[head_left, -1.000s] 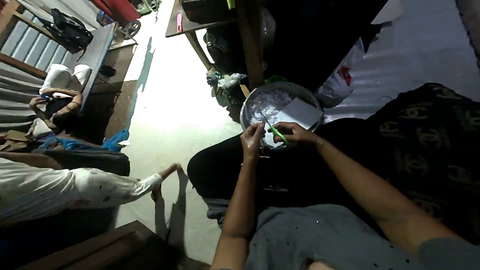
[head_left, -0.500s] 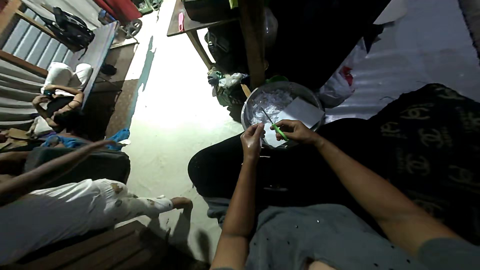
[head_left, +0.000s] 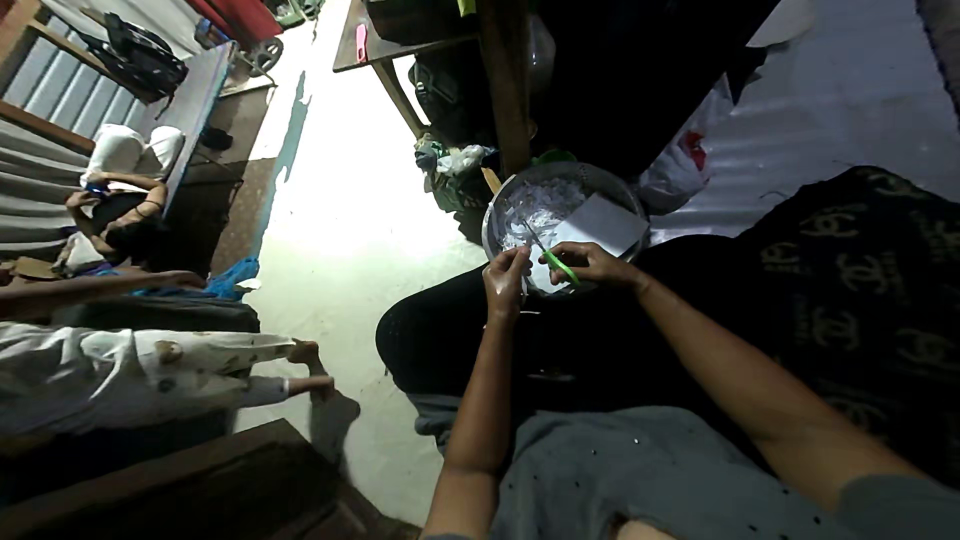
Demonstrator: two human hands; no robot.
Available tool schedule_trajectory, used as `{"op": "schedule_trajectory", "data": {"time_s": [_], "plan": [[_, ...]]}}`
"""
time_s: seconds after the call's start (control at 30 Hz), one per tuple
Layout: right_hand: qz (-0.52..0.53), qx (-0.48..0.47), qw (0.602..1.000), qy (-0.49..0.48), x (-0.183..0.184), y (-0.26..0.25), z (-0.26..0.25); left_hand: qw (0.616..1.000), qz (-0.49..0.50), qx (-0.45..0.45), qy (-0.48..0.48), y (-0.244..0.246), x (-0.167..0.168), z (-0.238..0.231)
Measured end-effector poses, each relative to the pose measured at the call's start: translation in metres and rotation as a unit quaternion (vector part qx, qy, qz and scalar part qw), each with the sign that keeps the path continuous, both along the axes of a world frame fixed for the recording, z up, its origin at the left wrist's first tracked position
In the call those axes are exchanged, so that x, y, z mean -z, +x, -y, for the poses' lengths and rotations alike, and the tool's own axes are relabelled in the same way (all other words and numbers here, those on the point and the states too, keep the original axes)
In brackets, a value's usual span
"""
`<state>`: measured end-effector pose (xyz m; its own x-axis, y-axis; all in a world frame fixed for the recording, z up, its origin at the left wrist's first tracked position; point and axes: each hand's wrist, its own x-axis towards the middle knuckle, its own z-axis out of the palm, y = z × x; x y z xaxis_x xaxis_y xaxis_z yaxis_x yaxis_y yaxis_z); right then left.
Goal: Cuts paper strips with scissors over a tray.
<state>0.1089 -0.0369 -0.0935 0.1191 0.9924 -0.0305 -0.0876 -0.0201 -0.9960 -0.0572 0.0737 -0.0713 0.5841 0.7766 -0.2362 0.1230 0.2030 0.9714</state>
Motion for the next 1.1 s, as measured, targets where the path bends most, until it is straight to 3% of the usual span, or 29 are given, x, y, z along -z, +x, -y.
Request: {"op": "schedule_trajectory", "data": {"time_s": [0.23, 0.53, 0.73, 0.87, 1.1], "plan": [[0.047, 0.017, 0.999, -0.006, 0.025, 0.0, 0.003, 0.999, 0.03, -0.03, 0.008, 0.005, 0.011, -0.003], [0.021, 0.109, 0.994, -0.014, 0.022, 0.002, -0.006, 0.999, 0.045, -0.02, 0.001, 0.017, 0.008, -0.002], [-0.098, 0.215, 0.972, 0.007, 0.027, 0.005, -0.006, 0.989, -0.043, 0.063, 0.13, 0.019, 0.013, 0.009], [-0.119, 0.234, 0.965, 0.016, 0.024, 0.004, -0.005, 0.977, -0.105, 0.116, 0.146, 0.023, 0.008, 0.015], [-0.116, 0.267, 0.957, -0.008, 0.021, 0.004, -0.004, 0.977, -0.102, 0.135, 0.133, 0.025, 0.01, 0.017]]}}
